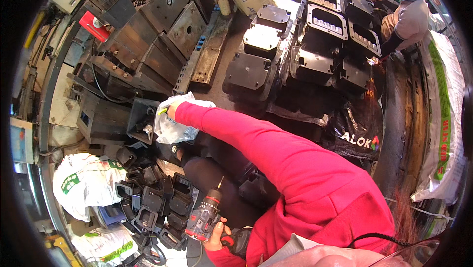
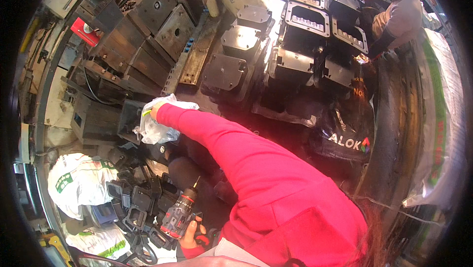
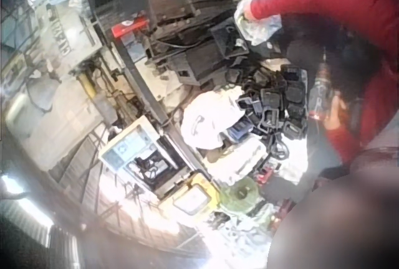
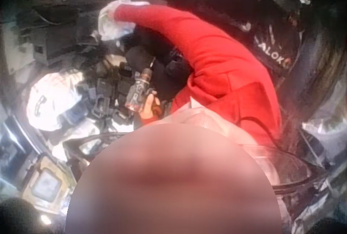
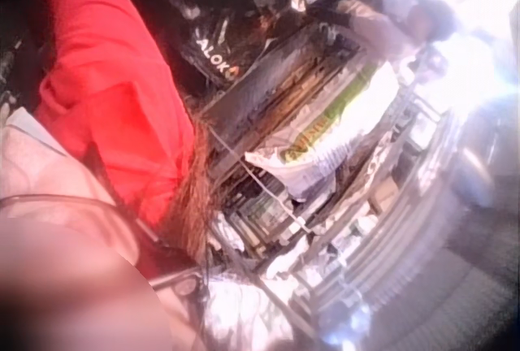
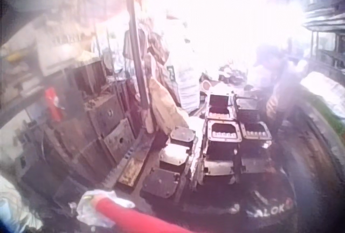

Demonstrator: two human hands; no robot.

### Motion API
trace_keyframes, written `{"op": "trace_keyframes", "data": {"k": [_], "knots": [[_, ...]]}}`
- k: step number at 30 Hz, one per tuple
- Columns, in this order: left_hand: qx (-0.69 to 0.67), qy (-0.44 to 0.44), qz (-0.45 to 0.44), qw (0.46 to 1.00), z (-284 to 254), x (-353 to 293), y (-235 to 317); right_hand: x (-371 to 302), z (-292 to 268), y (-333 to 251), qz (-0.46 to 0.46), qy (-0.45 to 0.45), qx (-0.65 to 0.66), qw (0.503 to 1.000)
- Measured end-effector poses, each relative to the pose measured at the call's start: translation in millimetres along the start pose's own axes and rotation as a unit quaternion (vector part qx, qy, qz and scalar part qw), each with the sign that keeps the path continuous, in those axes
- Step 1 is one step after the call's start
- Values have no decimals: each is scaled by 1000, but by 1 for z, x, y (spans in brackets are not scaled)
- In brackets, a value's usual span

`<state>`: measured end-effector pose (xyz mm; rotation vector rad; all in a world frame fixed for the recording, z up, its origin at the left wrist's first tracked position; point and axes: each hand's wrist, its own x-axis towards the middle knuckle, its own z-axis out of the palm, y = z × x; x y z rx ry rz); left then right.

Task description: The person sits on the floor and assembles black plastic housings by inserting internal components and fastening them with a cordless drill. They handle multiple units one at a time, inserting parts and driving screws to secure the assemblies.

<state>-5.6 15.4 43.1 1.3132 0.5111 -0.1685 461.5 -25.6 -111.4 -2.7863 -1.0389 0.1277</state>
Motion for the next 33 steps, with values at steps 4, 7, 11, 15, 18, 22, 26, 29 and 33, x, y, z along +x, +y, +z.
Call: {"op": "trace_keyframes", "data": {"k": [4,7,11,15,18,22,26,29,33], "knots": [[9,12,51,999,5,-12,7,-50,-38,-7,23,122,187,974],[62,-56,56,995,0,-22,25,-123,-74,-14,-23,153,545,824],[96,-104,32,989,2,-29,44,-254,-104,-12,17,10,753,657],[133,-147,86,976,23,-27,48,-351,-116,-15,-38,89,628,772],[159,-166,99,968,43,-30,49,-387,-126,-16,-64,101,603,788],[153,-159,121,968,67,-42,50,-408,-138,-15,58,-5,820,570],[169,-170,145,960,80,-50,48,-420,-141,-23,117,-61,901,413],[176,-132,128,967,81,-58,44,-424,-139,-33,121,-85,930,338],[180,-108,74,975,73,-65,44,-431,-138,-36,107,-112,942,297]]}}
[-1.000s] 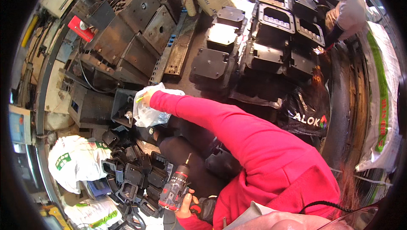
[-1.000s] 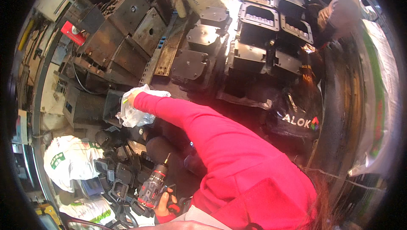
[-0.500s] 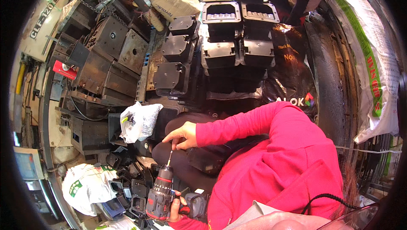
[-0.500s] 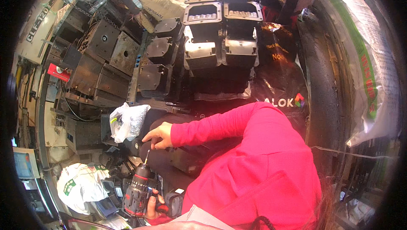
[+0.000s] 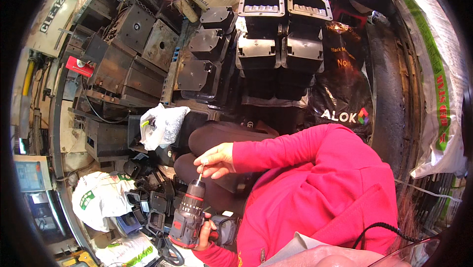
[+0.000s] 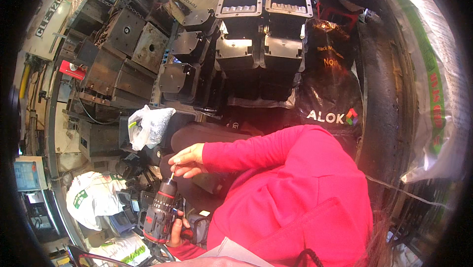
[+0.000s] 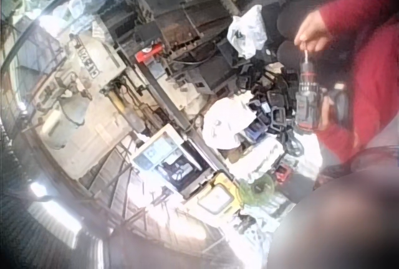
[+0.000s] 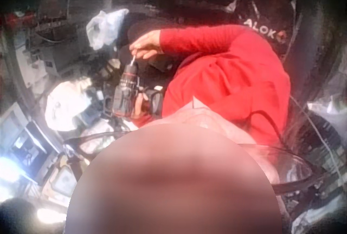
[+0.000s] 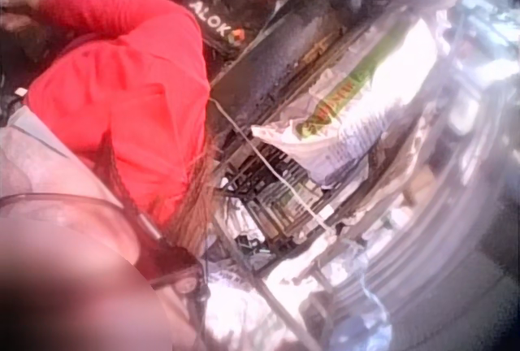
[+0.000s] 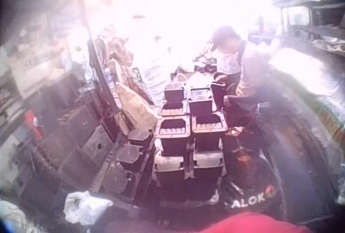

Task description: The person sits on the floor and assembles black plastic housings by inserting internal components and fastening them with a cordless drill. They handle multiple units one at a time, inserting parts and driving screws to secure the assemblies.

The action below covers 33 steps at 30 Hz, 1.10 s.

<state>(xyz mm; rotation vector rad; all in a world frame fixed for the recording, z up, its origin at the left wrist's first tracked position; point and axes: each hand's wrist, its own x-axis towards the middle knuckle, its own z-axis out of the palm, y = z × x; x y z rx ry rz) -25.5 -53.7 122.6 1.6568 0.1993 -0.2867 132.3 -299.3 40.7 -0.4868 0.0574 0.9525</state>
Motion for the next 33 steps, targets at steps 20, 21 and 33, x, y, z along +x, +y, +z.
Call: {"op": "trace_keyframes", "data": {"k": [20,21,33], "knots": [[34,41,88,995,1,8,-2,5,-6,21,-9,24,-103,994],[19,51,91,994,0,6,-3,7,-10,18,-28,28,-58,998],[128,78,85,985,9,3,-10,1,-9,8,-31,74,10,997]]}}
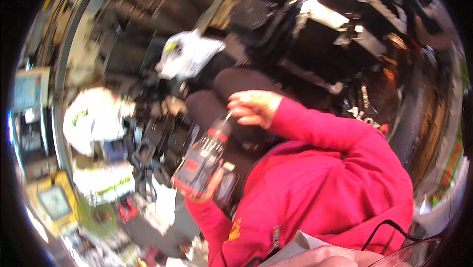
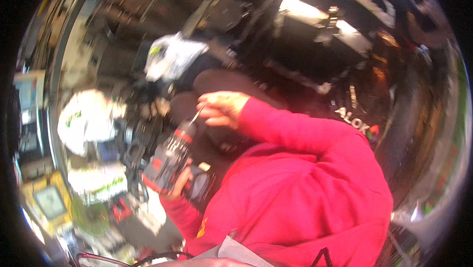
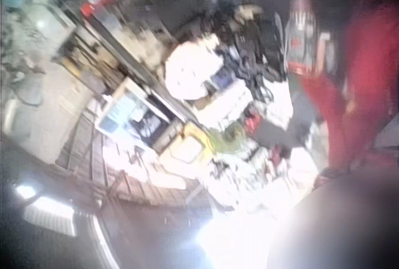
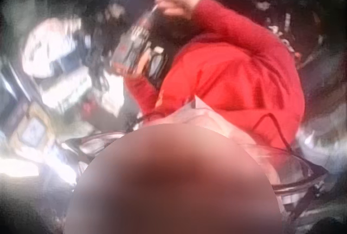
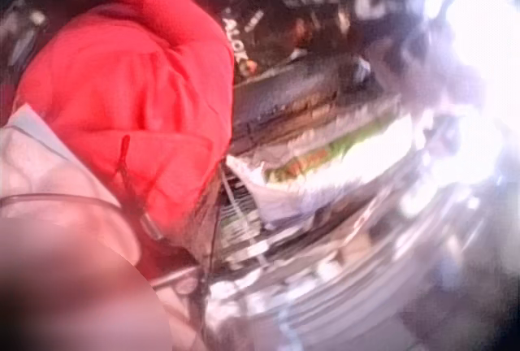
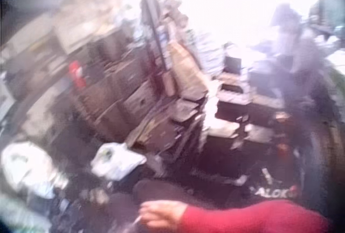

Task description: The person sits on the floor and assembles black plastic housings by inserting internal components and fastening them with a cordless drill. They handle multiple units one at a time, inserting parts and driving screws to secure the assemblies.

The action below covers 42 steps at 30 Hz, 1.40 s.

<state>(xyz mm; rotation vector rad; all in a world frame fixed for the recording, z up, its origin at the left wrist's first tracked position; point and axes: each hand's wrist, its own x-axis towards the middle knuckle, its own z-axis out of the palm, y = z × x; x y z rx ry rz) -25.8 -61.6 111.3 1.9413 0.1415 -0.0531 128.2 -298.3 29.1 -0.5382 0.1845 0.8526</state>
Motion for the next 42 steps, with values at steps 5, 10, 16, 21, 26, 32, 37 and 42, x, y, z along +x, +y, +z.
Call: {"op": "trace_keyframes", "data": {"k": [5,10,16,21,26,32,37,42], "knots": [[92,-30,-2,995,0,7,10,-6,4,1,16,0,52,999],[74,-50,19,996,6,16,13,-7,10,3,45,11,33,998],[88,-39,33,995,0,13,14,-2,1,0,29,25,60,997],[61,-73,50,994,5,16,16,-2,2,1,28,24,97,995],[107,-89,60,988,9,18,17,-4,6,1,23,15,85,996],[61,-100,38,992,10,20,15,-4,7,4,17,17,77,997],[-222,-25,-128,966,25,15,18,-4,2,6,16,21,60,998],[160,-42,32,986,24,14,28,-5,4,6,16,8,46,999]]}}
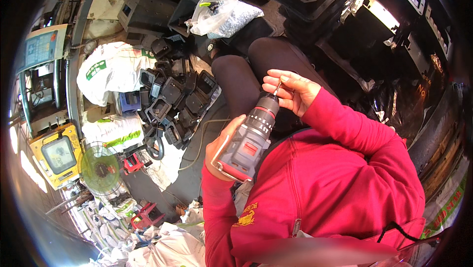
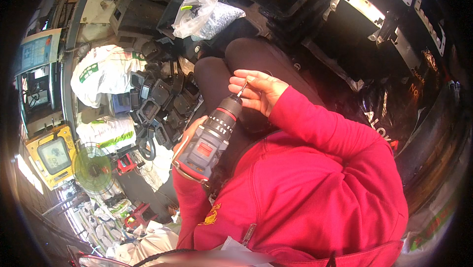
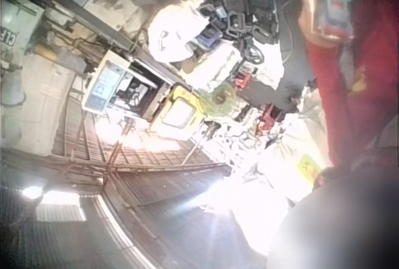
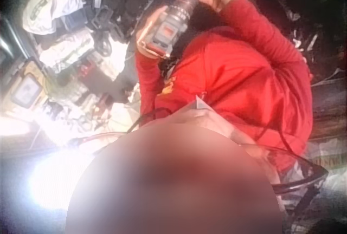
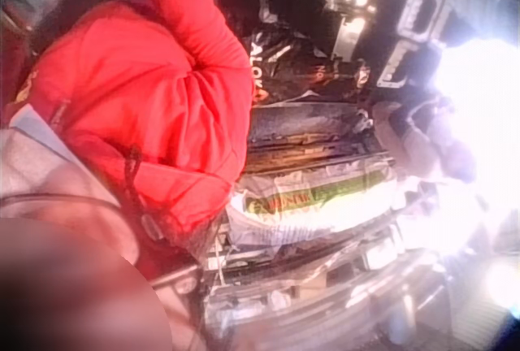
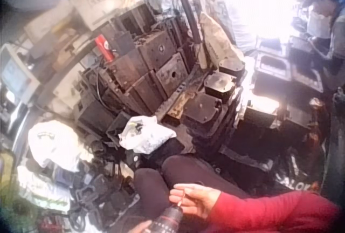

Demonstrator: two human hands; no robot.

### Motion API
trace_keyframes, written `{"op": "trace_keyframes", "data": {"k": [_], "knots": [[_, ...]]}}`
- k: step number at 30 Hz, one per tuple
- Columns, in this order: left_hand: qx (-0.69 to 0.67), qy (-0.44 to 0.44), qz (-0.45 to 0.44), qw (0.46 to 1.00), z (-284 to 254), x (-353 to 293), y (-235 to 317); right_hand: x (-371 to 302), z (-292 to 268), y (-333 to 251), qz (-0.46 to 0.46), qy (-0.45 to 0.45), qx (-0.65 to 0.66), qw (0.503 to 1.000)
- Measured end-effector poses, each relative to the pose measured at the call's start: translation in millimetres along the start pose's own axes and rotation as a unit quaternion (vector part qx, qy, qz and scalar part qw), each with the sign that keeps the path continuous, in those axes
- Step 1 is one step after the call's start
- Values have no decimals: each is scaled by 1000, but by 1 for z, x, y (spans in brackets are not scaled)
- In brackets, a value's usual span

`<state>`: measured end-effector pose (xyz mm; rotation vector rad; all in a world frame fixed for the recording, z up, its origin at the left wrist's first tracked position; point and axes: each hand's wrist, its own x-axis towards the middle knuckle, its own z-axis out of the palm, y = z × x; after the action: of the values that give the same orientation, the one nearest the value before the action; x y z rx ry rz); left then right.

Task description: The person sits on the floor and assembles black plastic housings by inserting internal components and fastening them with a cordless drill. They handle multiple units one at a time, inserting parts and driving screws to secure the assemblies.

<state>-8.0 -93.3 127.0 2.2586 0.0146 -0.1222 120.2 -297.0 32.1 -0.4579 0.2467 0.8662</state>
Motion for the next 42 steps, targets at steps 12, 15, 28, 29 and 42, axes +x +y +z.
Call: {"op": "trace_keyframes", "data": {"k": [12,15,28,29,42], "knots": [[22,-84,-27,996,-40,6,6,7,-46,-14,-215,70,-690,687],[45,-129,-61,989,-36,12,6,18,-45,-11,-199,65,-736,644],[-239,-123,-190,944,-23,27,-7,7,-39,-18,-154,48,-727,667],[-147,-148,-138,968,-26,30,-5,6,-38,-18,-151,50,-730,665],[-17,-211,-187,959,-17,63,-6,10,-43,-16,-179,43,-723,666]]}}
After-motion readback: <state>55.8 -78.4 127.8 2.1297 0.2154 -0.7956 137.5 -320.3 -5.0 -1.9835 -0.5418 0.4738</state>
